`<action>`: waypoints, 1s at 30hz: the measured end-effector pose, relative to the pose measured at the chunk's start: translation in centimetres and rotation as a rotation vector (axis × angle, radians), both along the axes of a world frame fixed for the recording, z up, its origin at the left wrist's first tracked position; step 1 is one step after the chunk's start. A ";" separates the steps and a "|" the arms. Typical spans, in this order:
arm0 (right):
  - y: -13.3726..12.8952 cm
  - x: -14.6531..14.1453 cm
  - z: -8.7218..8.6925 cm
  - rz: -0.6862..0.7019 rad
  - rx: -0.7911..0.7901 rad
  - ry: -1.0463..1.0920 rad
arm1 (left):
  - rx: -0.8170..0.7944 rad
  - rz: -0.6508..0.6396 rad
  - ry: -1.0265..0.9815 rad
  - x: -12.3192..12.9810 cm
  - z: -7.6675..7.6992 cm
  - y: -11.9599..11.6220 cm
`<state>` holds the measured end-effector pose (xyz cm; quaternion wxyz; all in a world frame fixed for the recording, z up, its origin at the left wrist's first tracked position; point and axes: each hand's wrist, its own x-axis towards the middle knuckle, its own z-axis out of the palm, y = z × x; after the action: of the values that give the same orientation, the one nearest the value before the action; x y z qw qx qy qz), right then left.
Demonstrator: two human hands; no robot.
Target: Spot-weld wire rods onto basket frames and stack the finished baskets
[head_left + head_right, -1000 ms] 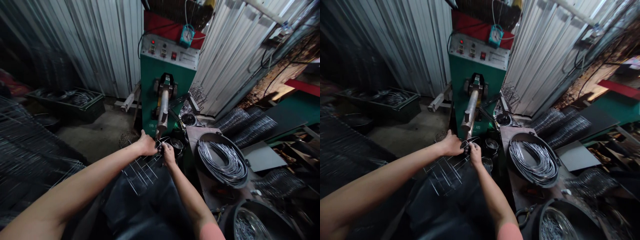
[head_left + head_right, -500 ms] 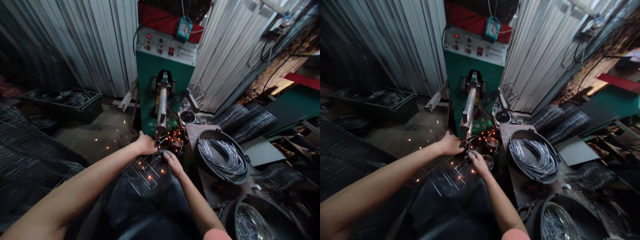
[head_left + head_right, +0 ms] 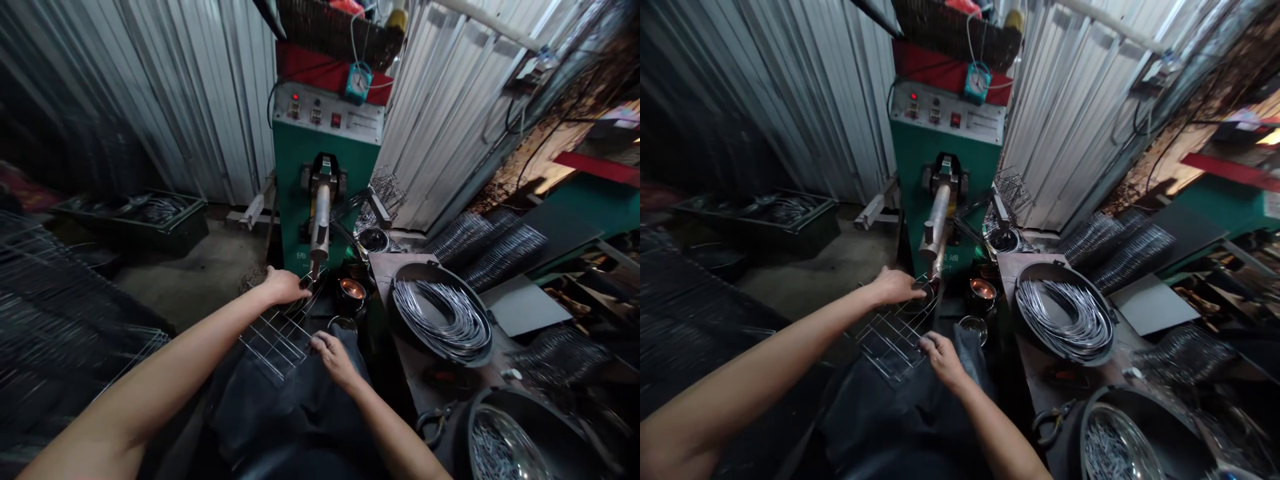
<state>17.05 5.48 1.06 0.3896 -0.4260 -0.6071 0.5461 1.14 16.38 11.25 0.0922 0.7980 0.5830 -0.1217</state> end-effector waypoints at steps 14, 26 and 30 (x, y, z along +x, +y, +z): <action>0.2 -0.9 0.9 -0.036 -0.035 0.020 | -0.032 0.057 -0.080 -0.4 0.3 0.8; -3.8 -2.4 2.6 -0.171 0.020 0.052 | 0.481 0.419 -0.753 -8.8 -13.5 -21.4; -5.2 -1.6 3.7 -0.178 0.030 -0.024 | 0.328 0.500 -0.730 -5.7 -13.4 -22.4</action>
<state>15.40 0.29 4.79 0.4355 -0.4788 -0.5798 0.4949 -4.53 -6.01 -2.15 0.1904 0.6278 0.6983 0.2863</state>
